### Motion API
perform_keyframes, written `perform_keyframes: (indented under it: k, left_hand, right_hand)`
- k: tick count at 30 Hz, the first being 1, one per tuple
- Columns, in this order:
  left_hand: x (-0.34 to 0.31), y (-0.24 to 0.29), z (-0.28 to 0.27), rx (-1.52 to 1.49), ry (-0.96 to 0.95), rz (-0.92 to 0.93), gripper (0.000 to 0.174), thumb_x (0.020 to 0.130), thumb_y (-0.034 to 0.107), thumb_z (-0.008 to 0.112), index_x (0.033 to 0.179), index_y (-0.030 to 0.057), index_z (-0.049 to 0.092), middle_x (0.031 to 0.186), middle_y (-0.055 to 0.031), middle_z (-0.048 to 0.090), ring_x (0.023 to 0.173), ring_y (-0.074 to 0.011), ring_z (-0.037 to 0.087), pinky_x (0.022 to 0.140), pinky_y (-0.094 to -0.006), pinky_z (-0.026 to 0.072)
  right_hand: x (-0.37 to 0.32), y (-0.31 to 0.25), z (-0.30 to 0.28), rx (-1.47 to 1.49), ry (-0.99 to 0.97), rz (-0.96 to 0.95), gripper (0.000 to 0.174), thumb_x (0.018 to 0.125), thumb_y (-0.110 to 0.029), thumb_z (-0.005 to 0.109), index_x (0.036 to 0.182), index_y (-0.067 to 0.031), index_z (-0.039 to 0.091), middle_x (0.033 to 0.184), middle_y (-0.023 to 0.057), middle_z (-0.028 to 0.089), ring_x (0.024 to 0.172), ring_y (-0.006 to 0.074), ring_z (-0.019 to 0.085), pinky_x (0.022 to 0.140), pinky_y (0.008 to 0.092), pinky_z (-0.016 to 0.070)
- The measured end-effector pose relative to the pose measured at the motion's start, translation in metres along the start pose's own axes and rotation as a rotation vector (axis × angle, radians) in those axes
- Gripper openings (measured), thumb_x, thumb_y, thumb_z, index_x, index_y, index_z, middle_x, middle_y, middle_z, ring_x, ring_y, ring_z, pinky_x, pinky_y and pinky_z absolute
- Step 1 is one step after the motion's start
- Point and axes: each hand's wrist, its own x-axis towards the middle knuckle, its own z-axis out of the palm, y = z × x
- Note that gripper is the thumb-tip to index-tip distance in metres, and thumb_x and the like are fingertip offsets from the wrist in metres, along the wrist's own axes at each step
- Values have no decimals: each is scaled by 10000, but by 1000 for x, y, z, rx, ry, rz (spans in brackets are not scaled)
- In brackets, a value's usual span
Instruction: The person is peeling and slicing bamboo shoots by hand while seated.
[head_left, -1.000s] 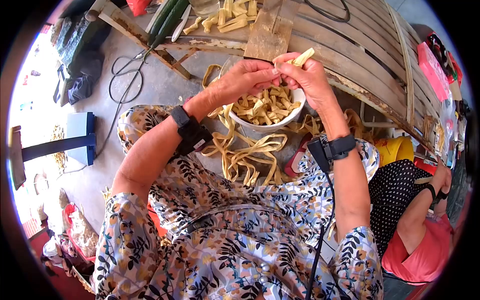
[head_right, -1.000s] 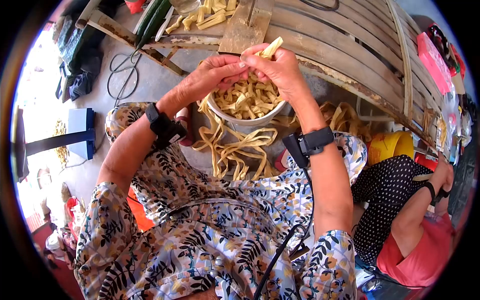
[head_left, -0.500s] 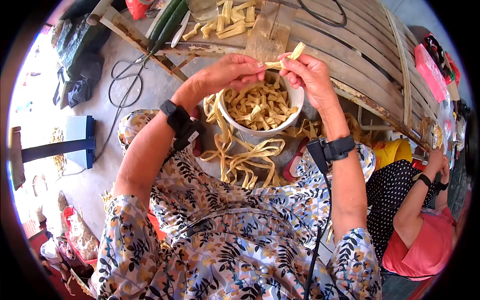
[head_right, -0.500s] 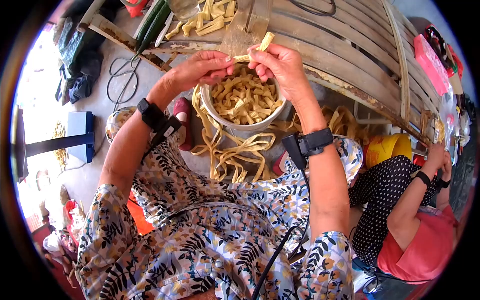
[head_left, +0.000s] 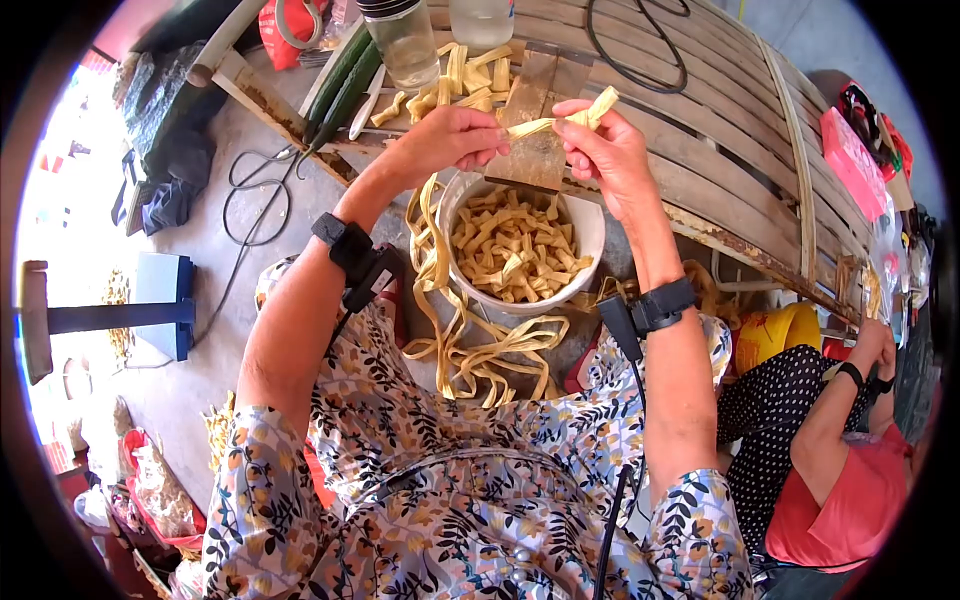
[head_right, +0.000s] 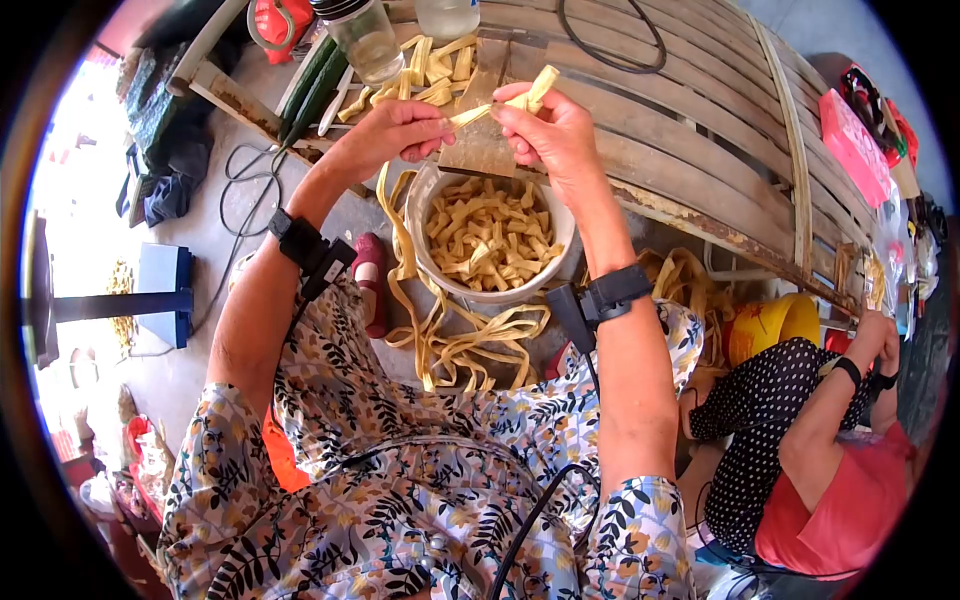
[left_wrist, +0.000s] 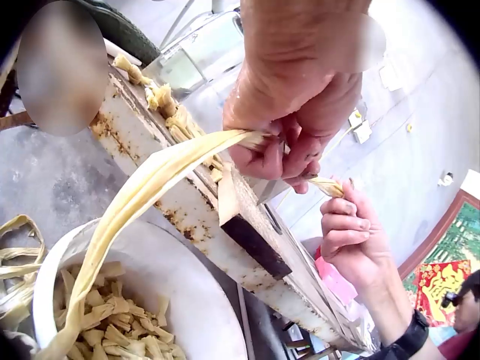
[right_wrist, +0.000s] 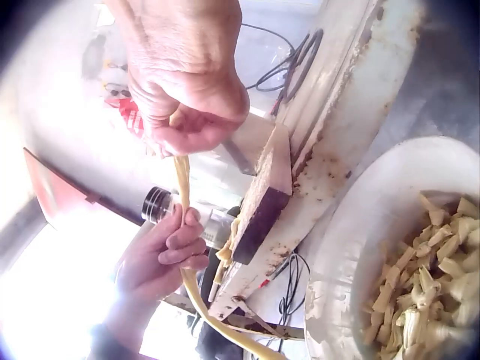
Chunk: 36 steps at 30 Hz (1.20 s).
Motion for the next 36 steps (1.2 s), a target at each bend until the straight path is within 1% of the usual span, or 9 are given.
perform_keyframes:
  k: [4,9,12,13,17,26,29,33,36]
  left_hand:
    - [-2,-7,-4,-127,17,-47,237,873,217,525,848,-4,607,620,50,459,532,-20,352,482,-163,283]
    - [4,-12,-6,-168,38,-71,242,872,230,528,836,1,600,629,52,461,533,-19,350,481,-161,281]
    - [13,-11,-13,27,159,28,262,846,237,545,762,-3,607,591,49,455,527,-40,384,476,-181,306]
    - [16,-7,-14,73,193,71,246,866,224,530,804,-4,597,612,55,440,540,-25,355,487,-169,286]
    - [40,-8,-18,290,426,167,227,832,213,554,732,22,626,564,55,424,530,-25,354,471,-187,268]
    - [52,-13,-18,300,534,172,213,803,214,580,706,31,627,567,45,457,526,-34,385,472,-194,293]
    - [58,-24,-18,334,571,214,212,773,216,596,709,17,637,517,-18,508,477,-86,425,468,-250,365]
    - [58,-38,-10,409,614,197,209,746,220,603,692,20,631,510,-59,518,467,-143,468,487,-285,396]
    - [45,-50,-21,520,682,221,210,747,224,598,691,24,632,515,-67,522,469,-152,472,487,-286,395]
  right_hand:
    - [3,4,-5,82,2,-6,118,773,-77,635,879,-38,602,626,-14,495,472,12,387,388,161,277]
    - [8,12,-10,171,55,2,129,776,-83,637,876,-17,589,633,0,502,475,28,399,400,167,296]
    - [19,12,-15,196,128,-29,147,783,-104,639,878,-12,575,640,8,508,482,39,410,413,173,313]
    - [23,11,-16,200,160,-42,154,786,-113,640,879,-11,571,643,10,510,486,42,414,417,175,320]
    - [37,12,-12,199,191,-119,161,800,-133,628,884,-13,561,652,24,520,505,64,440,437,192,362]
    - [50,16,-9,160,267,-142,153,804,-129,618,882,-9,563,673,40,542,506,70,462,447,201,394]
    - [55,26,-12,144,286,-134,117,800,-105,608,857,-10,570,652,42,543,487,70,461,429,202,387]
    - [48,34,-9,-85,363,-172,93,786,-82,596,813,5,575,596,40,540,439,68,450,386,201,365]
    - [22,30,-12,-337,358,-16,106,793,-93,590,827,7,576,599,26,542,437,62,447,385,188,359]
